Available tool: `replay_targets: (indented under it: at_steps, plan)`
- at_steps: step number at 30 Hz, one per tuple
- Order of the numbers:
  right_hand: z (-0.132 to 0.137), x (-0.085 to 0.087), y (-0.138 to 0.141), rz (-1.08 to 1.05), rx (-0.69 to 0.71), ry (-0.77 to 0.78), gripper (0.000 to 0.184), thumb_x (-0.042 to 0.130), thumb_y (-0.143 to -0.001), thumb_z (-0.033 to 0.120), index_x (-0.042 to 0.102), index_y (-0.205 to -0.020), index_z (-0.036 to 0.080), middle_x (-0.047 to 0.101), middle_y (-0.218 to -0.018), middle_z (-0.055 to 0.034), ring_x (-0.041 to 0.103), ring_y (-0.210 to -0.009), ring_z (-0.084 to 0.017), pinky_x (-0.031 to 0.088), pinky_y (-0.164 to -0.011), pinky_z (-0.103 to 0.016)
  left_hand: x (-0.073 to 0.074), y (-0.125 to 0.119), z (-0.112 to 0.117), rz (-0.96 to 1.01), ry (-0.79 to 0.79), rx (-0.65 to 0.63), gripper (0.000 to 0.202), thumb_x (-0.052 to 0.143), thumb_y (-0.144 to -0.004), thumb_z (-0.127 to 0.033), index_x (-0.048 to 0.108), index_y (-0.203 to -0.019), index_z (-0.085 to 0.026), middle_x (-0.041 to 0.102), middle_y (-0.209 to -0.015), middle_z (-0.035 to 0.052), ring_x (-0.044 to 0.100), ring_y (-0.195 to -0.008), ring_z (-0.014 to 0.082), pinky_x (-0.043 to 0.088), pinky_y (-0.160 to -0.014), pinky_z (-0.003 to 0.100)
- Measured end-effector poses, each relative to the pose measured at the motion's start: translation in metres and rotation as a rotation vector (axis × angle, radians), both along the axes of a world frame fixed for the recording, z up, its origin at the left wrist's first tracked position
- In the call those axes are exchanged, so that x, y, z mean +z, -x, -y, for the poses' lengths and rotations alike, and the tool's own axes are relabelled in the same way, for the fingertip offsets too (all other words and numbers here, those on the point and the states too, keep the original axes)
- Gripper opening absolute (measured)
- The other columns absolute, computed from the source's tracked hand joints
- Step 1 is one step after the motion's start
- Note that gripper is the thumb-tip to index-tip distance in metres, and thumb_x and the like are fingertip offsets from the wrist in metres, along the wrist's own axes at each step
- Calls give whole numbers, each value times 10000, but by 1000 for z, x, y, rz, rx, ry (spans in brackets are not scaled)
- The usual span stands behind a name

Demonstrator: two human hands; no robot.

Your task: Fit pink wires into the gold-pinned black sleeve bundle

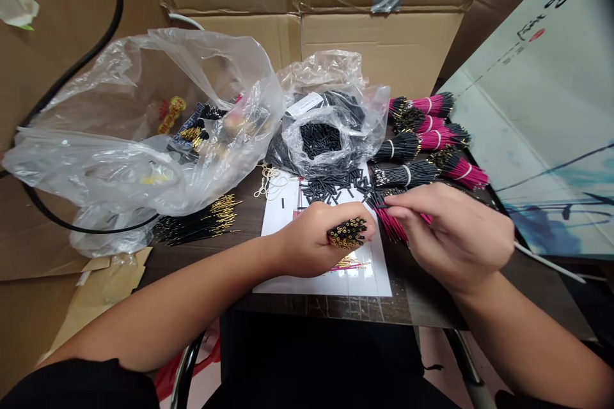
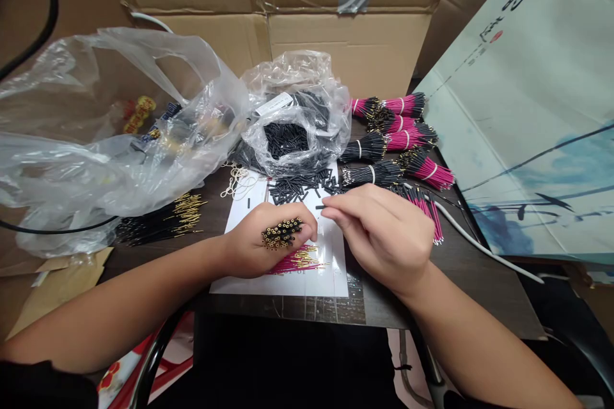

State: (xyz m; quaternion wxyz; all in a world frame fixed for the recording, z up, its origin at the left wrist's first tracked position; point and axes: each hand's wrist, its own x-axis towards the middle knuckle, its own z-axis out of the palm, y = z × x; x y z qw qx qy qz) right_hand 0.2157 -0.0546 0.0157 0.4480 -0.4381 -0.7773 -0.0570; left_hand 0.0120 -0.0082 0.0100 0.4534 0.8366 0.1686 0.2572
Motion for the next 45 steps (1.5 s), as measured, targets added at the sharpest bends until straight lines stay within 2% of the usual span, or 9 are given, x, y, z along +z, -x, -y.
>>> replay_targets:
  at_steps: [4, 9, 12, 16, 23, 28, 33, 40, 45]
  plan:
    - [-15, -15, 0, 145, -4, 218, 95, 599, -859, 182, 648, -939, 193, 705, -856, -25, 641, -775, -145, 506, -721, -284, 0, 3, 1, -4, -82, -11, 115, 458, -916, -224, 551, -920, -156, 644, -840, 31, 581, -706, 91, 468, -684, 197]
    - [-25, -26, 6, 363, 88, 422, 161, 521, -887, 229, 649, -954, 161, 664, -862, -79, 590, -828, -205, 490, -735, -365, -9, 8, -5, -159, -610, 113, 157, 519, -818, -249, 584, -947, -187, 654, -686, -19, 603, -591, 120, 393, -515, 228]
    - [-20, -18, 8, 206, 57, 318, 154, 539, -868, 188, 648, -975, 172, 647, -1008, -93, 577, -948, -214, 475, -838, -392, -12, 10, -10, -240, -838, 205, 173, 500, -829, -212, 606, -965, -195, 661, -669, -23, 625, -598, 135, 363, -488, 246]
    - [-8, -6, 6, 12, 120, 82, 182, 643, -808, 234, 654, -982, 186, 632, -1067, -98, 586, -970, -221, 472, -863, -406, -13, 10, -13, -290, -925, 241, 133, 491, -863, -241, 612, -888, -192, 641, -622, -28, 621, -569, 142, 325, -455, 254]
    - [-4, -5, 12, 165, 313, 68, 305, 764, -720, 333, 666, -960, 173, 596, -1163, -118, 562, -1044, -235, 456, -896, -414, -18, 9, -14, -204, -866, 247, 199, 540, -853, -340, 606, -934, -171, 694, -726, 6, 653, -614, 154, 398, -502, 241]
    - [-4, -4, 13, 96, 324, 124, 222, 703, -776, 300, 671, -960, 181, 582, -1180, -118, 547, -1059, -237, 444, -903, -427, -19, 7, -11, -184, -642, 203, 230, 546, -852, -391, 601, -909, -175, 691, -740, 4, 665, -651, 147, 440, -557, 228]
    - [0, 3, 14, -6, 330, 278, 104, 679, -778, 213, 668, -879, 190, 567, -1182, -100, 531, -1072, -229, 452, -909, -419, -16, 4, -6, -202, -447, 74, 186, 535, -849, -354, 561, -802, -175, 634, -673, -7, 621, -609, 127, 413, -541, 217]
    - [-2, 14, 10, -123, 385, 565, 70, 644, -816, 206, 646, -886, 201, 561, -1148, -67, 553, -1048, -182, 469, -932, -373, -13, 1, -6, -209, -245, -52, 99, 520, -823, -200, 598, -871, -163, 656, -725, 0, 622, -676, 125, 442, -636, 220]
    - [-3, 14, 5, -10, 371, 407, 120, 637, -813, 155, 650, -926, 194, 596, -1079, -68, 572, -979, -165, 486, -867, -342, -14, -1, -7, -191, -156, -75, 78, 521, -793, -135, 592, -815, -156, 584, -657, -34, 535, -598, 83, 397, -601, 204]
